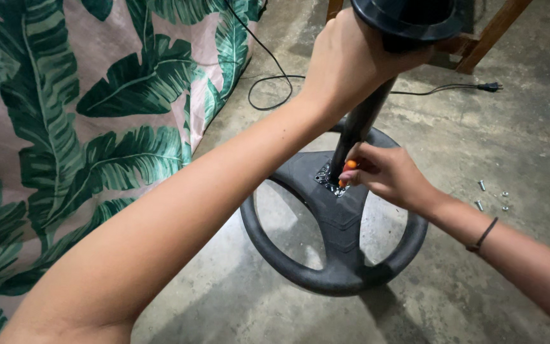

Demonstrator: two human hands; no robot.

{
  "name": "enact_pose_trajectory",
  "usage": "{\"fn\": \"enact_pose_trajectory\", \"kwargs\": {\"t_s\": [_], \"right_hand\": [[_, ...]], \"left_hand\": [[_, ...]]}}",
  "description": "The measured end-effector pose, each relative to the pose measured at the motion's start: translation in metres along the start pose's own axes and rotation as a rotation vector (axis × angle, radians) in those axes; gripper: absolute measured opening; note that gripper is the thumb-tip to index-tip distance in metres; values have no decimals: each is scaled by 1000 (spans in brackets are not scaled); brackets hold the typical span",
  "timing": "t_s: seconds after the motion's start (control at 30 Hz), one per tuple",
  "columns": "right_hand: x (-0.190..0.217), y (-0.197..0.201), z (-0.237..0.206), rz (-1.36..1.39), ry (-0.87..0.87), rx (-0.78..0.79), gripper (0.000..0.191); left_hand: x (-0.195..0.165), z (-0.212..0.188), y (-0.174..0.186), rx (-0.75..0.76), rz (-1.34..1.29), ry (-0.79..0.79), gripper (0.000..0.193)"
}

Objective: The person uses a screwdriver to unscrew screws from the base of a standing fan, separates the round fan base from the pole, works on the underside of the base, then reattaches the base to the pole and tightens the screws back in place.

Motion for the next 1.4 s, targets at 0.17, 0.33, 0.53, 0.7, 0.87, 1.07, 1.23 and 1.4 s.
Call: {"fn": "enact_pose_trajectory", "kwargs": {"t_s": [0.17, 0.33, 0.53, 0.7, 0.87, 1.07, 1.23, 1.4], "right_hand": [[-16, 7, 7, -87, -58, 123, 23], [-16, 2, 10, -132, -4, 107, 23], [7, -15, -32, -267, 56, -365, 22], [-25, -37, -28, 430, -78, -491, 14], [-58, -53, -34, 583, -84, -711, 20], [-92, -79, -52, 431, -178, -784, 34], [-67, -111, -26, 161, -14, -205, 55], [-92, -68, -11, 598, -223, -165, 57]], "left_hand": [[3, 1, 0, 42, 7, 47, 49], [-3, -3, 6, 38, -15, 16, 41], [-5, -3, 5, 29, 6, 43, 43], [-1, -6, 2, 2, -13, 86, 45], [-5, -14, -1, -71, -46, 35, 49], [1, -19, -15, -46, -63, 61, 61], [-1, -21, -13, -88, -68, 37, 62], [2, -20, -11, -66, -91, 25, 54]]}}
Point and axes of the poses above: each hand's wrist, its own z-axis towards the middle knuckle, its own y-axis out of the back of the hand, x = y × z, the point moved 9 cm from there along z, towards the middle knuckle, and after that the axes turned 10 degrees about y, right-handed, at the moved point
